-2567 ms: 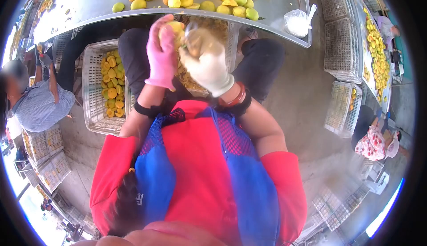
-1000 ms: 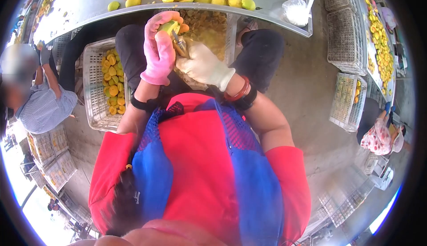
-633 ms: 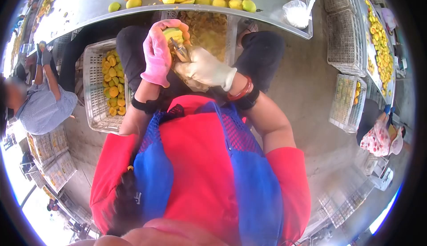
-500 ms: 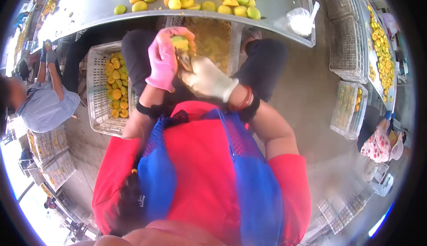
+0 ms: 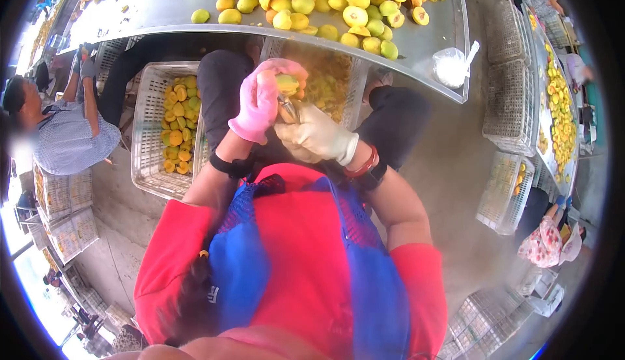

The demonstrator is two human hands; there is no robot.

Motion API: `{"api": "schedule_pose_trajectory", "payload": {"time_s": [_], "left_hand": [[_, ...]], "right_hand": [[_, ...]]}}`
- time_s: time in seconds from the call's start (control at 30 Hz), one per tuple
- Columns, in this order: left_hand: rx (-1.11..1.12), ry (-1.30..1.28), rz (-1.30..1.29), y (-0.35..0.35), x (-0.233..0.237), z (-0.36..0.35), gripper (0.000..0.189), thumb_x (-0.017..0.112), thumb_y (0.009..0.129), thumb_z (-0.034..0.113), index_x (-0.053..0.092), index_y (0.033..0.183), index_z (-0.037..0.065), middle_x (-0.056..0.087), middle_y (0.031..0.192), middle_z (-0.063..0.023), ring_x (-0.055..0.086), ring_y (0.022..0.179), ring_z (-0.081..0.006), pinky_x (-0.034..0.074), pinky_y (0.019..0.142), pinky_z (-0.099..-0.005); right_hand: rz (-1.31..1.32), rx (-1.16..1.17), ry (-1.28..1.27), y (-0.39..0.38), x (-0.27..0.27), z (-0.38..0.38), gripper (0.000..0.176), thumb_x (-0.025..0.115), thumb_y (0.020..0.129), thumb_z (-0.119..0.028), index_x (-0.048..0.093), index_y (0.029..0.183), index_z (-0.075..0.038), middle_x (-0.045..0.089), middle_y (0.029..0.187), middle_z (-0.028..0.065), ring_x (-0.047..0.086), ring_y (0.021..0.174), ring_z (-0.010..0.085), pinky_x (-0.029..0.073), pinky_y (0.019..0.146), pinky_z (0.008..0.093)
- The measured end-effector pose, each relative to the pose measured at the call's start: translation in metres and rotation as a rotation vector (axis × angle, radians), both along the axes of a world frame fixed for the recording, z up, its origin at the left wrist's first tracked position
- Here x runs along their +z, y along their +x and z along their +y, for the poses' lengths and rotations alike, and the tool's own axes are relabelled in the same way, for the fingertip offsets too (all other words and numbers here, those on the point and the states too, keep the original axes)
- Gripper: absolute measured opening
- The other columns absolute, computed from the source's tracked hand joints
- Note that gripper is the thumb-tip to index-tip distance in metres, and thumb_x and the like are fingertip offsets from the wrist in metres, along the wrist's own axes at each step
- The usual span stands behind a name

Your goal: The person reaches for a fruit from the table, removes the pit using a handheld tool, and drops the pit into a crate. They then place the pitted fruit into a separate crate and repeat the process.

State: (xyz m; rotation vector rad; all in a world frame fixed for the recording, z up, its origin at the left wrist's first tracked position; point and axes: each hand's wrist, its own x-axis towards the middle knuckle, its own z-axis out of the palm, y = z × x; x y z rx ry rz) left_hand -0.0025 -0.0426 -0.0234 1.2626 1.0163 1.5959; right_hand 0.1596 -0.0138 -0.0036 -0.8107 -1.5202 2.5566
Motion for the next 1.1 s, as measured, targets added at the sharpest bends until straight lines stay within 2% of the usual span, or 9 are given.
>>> {"api": "schedule_pose_trajectory", "payload": {"time_s": [0.1,0.2,0.37,0.6,0.73,0.83,0.97,1.03,1.1], "left_hand": [[-0.118,-0.009,-0.022,-0.008,0.007,0.002,0.060,0.041,0.104,0.052,0.059,0.110,-0.004,0.066,0.104,-0.0134,0.064,0.083,-0.0178,0.053,0.076,-0.0322],[-0.208,-0.020,-0.102,-0.013,0.011,0.007,0.060,0.041,0.103,0.052,0.060,0.109,-0.004,0.066,0.104,-0.0140,0.063,0.084,-0.0185,0.053,0.076,-0.0332],[-0.304,-0.121,-0.045,-0.019,0.011,0.003,0.050,0.041,0.106,0.039,0.063,0.104,-0.005,0.067,0.105,-0.0141,0.064,0.093,-0.0205,0.052,0.084,-0.0351],[-0.334,0.082,0.486,-0.022,0.019,0.003,0.028,0.050,0.101,0.024,0.068,0.098,0.002,0.069,0.101,-0.0135,0.066,0.092,-0.0291,0.052,0.084,-0.0372],[-0.046,0.088,0.089,-0.017,0.015,-0.001,0.034,0.047,0.103,0.029,0.068,0.096,0.004,0.070,0.100,-0.0126,0.066,0.091,-0.0221,0.052,0.085,-0.0364],[0.424,-0.189,-0.445,-0.059,0.023,-0.002,0.056,0.039,0.106,0.045,0.065,0.101,-0.004,0.070,0.087,-0.0174,0.070,0.072,-0.0235,0.060,0.060,-0.0322],[0.928,-0.526,0.534,-0.150,0.023,-0.042,0.048,0.049,0.102,0.045,0.069,0.110,0.003,0.071,0.091,-0.0102,0.068,0.080,-0.0157,0.054,0.071,-0.0317],[0.948,-0.779,0.876,-0.202,-0.002,-0.052,0.054,0.057,0.096,0.052,0.068,0.118,0.004,0.071,0.106,-0.0139,0.067,0.102,-0.0272,0.050,0.090,-0.0356],[0.988,-0.592,1.024,-0.217,-0.013,-0.037,0.056,0.056,0.096,0.053,0.066,0.122,0.005,0.066,0.120,-0.0144,0.063,0.111,-0.0301,0.048,0.094,-0.0363]], "right_hand": [[0.066,-0.097,-0.092,-0.005,0.021,-0.007,0.005,0.058,0.095,-0.011,0.054,0.094,-0.010,0.047,0.070,-0.0051,0.042,0.055,0.0038,0.034,0.048,0.0218],[0.047,-0.147,-0.070,-0.007,0.018,-0.007,0.019,0.064,0.092,-0.012,0.057,0.108,-0.007,0.055,0.077,-0.0035,0.045,0.052,0.0032,0.034,0.043,0.0196],[0.004,-0.030,-0.229,0.000,0.029,-0.002,0.013,0.062,0.092,-0.011,0.051,0.086,-0.008,0.044,0.059,-0.0036,0.037,0.040,0.0055,0.027,0.035,0.0228],[0.040,0.096,-0.373,0.015,0.010,-0.010,0.013,0.060,0.092,-0.009,0.048,0.090,-0.005,0.037,0.054,-0.0031,0.030,0.035,0.0066,0.022,0.031,0.0238],[-0.050,0.026,-0.277,0.010,0.014,-0.014,0.013,0.061,0.093,-0.011,0.050,0.092,-0.006,0.042,0.058,-0.0020,0.035,0.037,0.0065,0.026,0.033,0.0238],[-0.102,0.020,-0.115,0.013,0.006,-0.022,0.012,0.060,0.094,-0.016,0.054,0.087,-0.008,0.046,0.060,-0.0022,0.039,0.041,0.0063,0.029,0.037,0.0224],[-0.170,-0.231,-0.081,0.017,-0.025,-0.017,0.015,0.061,0.092,-0.016,0.054,0.082,-0.008,0.048,0.060,-0.0002,0.044,0.040,0.0093,0.032,0.036,0.0245],[-0.289,-0.242,-0.104,0.020,-0.051,-0.017,0.013,0.060,0.093,-0.017,0.053,0.087,-0.007,0.047,0.059,0.0000,0.043,0.041,0.0097,0.031,0.036,0.0249],[-0.329,-0.255,-0.133,0.016,-0.054,-0.013,0.012,0.058,0.094,-0.017,0.053,0.089,-0.007,0.046,0.058,0.0000,0.042,0.041,0.0105,0.031,0.036,0.0252]]}}
